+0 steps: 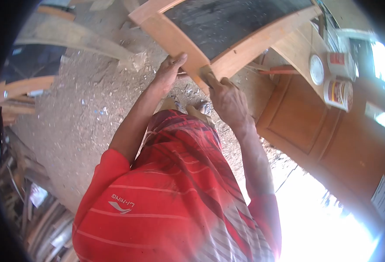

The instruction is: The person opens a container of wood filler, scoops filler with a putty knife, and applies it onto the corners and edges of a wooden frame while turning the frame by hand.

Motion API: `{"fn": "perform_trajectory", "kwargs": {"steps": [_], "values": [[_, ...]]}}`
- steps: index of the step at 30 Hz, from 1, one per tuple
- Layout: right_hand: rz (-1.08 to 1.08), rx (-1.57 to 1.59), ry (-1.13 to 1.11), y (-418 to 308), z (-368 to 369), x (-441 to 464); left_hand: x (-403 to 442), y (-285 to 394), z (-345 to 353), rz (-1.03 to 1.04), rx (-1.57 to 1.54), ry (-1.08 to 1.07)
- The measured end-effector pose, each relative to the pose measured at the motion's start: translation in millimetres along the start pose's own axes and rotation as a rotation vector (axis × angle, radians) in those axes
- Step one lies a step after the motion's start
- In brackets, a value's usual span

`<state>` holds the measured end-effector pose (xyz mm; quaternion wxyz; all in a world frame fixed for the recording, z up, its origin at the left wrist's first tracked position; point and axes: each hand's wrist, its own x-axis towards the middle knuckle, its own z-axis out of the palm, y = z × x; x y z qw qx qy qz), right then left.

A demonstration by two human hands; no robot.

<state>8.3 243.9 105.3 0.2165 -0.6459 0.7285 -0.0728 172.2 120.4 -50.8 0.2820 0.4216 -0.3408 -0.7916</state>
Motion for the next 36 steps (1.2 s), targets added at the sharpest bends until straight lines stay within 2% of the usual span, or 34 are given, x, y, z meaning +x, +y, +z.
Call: {"fn": "perform_trajectory", "kwargs": {"steps": [5,9,12,15,18,21,24,28,29,32,35,36], "values": [[0.012,-0.139,-0.163,10,-5,-1,-7,6,0,-0.037,0.002,0.015],[-0.026,-0.044,-0.075,25,6,10,-5,5,0,-0.035,0.023,0.021],[0.001,-0.082,-0.139,27,-5,-3,-5,5,-2,-0.050,0.051,0.007],[-0.036,-0.009,-0.005,25,-5,4,-6,5,1,-0.022,0.048,0.012],[-0.021,-0.068,-0.104,36,5,-1,-3,5,-2,-0.037,0.041,0.000],[-0.105,-0.022,-0.122,27,-11,-3,-7,6,0,-0.011,0.061,0.025],[-0.198,-0.079,-0.060,30,9,14,-4,5,-4,-0.033,0.080,0.000],[-0.162,-0.153,-0.351,23,-22,2,-7,2,-1,-0.020,0.070,0.087],[-0.209,-0.081,-0.260,26,-20,1,-5,1,-2,-0.017,0.069,0.089],[-0.298,-0.108,-0.172,31,8,12,-7,0,4,-0.009,0.042,0.081],[-0.227,-0.158,-0.450,34,-28,-1,-9,0,6,0.007,0.038,0.108],[-0.240,-0.129,-0.401,46,-43,-5,-10,-2,6,0.011,0.041,0.121]]}}
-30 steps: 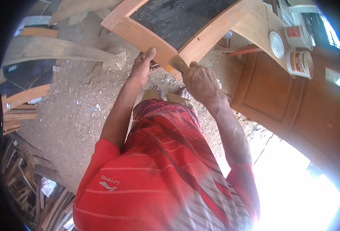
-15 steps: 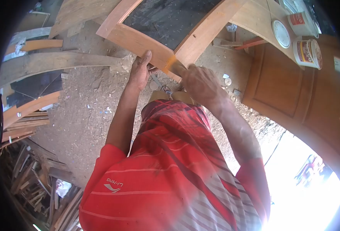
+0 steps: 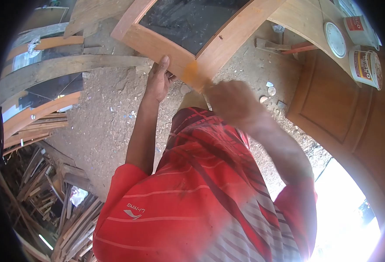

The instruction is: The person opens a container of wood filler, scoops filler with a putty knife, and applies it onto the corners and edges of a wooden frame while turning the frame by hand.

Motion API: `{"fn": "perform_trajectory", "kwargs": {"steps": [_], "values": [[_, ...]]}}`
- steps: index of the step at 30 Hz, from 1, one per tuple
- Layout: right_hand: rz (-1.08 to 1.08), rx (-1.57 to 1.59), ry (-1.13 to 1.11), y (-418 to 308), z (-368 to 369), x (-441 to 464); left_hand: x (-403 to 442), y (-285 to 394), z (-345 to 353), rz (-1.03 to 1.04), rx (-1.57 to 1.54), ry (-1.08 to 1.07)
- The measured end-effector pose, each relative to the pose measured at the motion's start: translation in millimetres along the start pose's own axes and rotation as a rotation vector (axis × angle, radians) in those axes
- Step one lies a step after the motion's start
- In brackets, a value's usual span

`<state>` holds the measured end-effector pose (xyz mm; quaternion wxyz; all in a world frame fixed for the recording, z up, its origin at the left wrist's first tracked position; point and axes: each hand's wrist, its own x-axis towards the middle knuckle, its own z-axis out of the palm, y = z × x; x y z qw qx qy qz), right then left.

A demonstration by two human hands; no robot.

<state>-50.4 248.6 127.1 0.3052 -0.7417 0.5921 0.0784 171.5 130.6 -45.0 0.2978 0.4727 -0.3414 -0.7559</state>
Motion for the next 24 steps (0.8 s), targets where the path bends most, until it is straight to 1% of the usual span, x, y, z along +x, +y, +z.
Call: {"fn": "perform_trajectory", "kwargs": {"steps": [1,2,3,4,6,9,10,12,14,15,18,19,20,22,24], "values": [[-0.007,0.021,0.052,18,-3,-15,-1,-1,1,0.011,-0.001,0.013],[-0.037,-0.008,0.132,46,11,-21,-3,0,4,0.017,-0.002,0.020],[0.144,0.234,0.036,50,-11,-29,-4,1,7,0.020,-0.003,0.021],[0.188,0.354,0.165,51,-17,-43,-5,3,10,0.025,0.008,0.012],[0.286,0.514,0.204,62,-14,-64,-11,6,12,0.047,0.017,0.006],[0.304,0.714,0.323,57,5,-78,-4,-1,1,0.011,0.037,-0.023],[0.376,0.837,0.331,41,1,-75,-4,4,1,-0.001,0.037,-0.028],[0.368,0.994,0.362,31,17,-60,-10,10,3,-0.041,0.041,-0.045],[0.336,1.043,0.438,16,31,-34,-14,16,-2,-0.037,0.085,-0.102],[0.346,1.037,0.445,2,26,-15,-11,21,-9,-0.038,0.107,-0.140],[0.318,0.975,0.482,-39,8,50,-1,37,-50,-0.204,0.148,-0.283],[0.340,0.955,0.494,-50,3,75,8,44,-63,-0.214,0.164,-0.238],[0.320,0.829,0.520,-49,12,101,19,51,-79,-0.174,0.072,-0.154],[0.310,0.835,0.498,-64,-6,146,45,69,-104,-0.097,-0.123,0.029],[0.301,0.833,0.520,-71,-15,181,70,103,-120,0.001,-0.044,0.119]]}}
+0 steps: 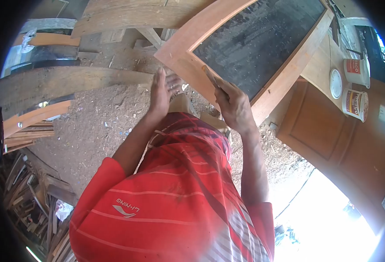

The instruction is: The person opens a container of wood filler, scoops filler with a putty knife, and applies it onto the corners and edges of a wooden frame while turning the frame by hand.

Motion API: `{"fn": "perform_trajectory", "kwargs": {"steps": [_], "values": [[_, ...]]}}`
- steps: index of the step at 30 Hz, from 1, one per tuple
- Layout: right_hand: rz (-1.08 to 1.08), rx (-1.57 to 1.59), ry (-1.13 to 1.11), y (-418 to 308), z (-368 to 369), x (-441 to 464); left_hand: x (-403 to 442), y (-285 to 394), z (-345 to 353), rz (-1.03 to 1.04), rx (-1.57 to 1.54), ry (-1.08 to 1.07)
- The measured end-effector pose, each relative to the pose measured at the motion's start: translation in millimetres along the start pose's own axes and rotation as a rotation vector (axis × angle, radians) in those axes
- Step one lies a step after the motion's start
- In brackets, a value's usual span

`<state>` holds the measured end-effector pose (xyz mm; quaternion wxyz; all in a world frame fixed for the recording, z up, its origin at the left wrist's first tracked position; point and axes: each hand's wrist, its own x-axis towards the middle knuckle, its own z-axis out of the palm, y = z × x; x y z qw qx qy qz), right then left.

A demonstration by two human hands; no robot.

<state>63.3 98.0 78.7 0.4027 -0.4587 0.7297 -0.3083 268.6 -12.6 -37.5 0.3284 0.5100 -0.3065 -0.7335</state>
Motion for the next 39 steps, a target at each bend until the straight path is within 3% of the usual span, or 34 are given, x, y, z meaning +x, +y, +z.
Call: {"fn": "perform_trajectory", "kwargs": {"steps": [4,10,12,19,28,39], "values": [[0.058,-0.020,0.016,-19,19,18,32,43,-11,0.094,0.092,-0.009],[-0.043,-0.063,0.231,-20,40,-13,49,32,-25,0.066,0.023,-0.209],[0.094,0.003,0.270,-15,54,-36,53,34,-25,0.089,0.016,-0.245],[0.215,-0.114,0.589,5,107,-101,74,62,-32,0.119,0.212,-0.346],[0.088,-0.250,0.655,28,134,-94,86,61,-37,0.062,0.408,-0.358],[0.094,-0.207,0.604,-17,164,-54,94,65,-50,0.018,0.449,-0.458]]}}
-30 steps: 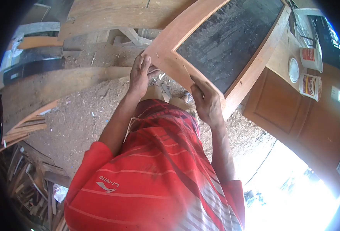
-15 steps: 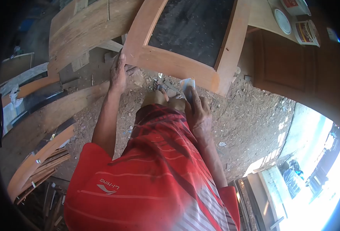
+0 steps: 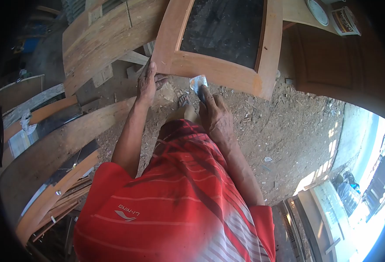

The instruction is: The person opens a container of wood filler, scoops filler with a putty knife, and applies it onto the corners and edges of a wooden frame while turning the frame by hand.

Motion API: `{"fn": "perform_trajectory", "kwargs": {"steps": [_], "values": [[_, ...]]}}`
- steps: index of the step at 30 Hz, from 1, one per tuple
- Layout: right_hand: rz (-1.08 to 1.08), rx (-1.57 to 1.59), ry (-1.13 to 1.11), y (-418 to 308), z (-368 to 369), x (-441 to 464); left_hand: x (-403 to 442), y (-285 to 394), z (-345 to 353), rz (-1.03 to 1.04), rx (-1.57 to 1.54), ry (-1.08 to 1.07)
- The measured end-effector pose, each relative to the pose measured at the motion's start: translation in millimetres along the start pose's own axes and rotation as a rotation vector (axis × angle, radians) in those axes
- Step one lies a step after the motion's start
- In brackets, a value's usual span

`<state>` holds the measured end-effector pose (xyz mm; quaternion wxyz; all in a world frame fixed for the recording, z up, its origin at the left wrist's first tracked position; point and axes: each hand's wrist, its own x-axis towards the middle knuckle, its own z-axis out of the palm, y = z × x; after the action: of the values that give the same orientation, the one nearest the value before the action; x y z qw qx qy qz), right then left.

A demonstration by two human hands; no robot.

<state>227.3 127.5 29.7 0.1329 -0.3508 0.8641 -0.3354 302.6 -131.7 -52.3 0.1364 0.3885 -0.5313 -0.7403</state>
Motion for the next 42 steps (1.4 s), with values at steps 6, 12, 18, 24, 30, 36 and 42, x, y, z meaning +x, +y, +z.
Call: {"fn": "perform_trajectory", "kwargs": {"steps": [6,12,18,24,30,36,42], "values": [[0.178,-0.142,0.177,1,31,15,-1,17,-7,-0.007,0.029,-0.099],[0.253,-0.140,0.077,-4,48,-39,3,11,-15,-0.034,0.027,-0.149],[0.104,-0.258,-0.057,-44,-15,-28,0,17,-14,-0.021,-0.001,-0.181],[-0.035,-0.674,-0.418,-51,-72,64,4,18,-18,0.009,0.021,-0.202],[0.039,-0.922,-0.653,-39,-129,64,4,19,-20,0.009,0.028,-0.216],[0.179,-0.102,-0.422,-40,-94,82,2,24,-21,0.024,0.074,-0.234],[0.377,0.273,-0.274,-45,-31,97,8,18,-27,0.027,0.065,-0.298]]}}
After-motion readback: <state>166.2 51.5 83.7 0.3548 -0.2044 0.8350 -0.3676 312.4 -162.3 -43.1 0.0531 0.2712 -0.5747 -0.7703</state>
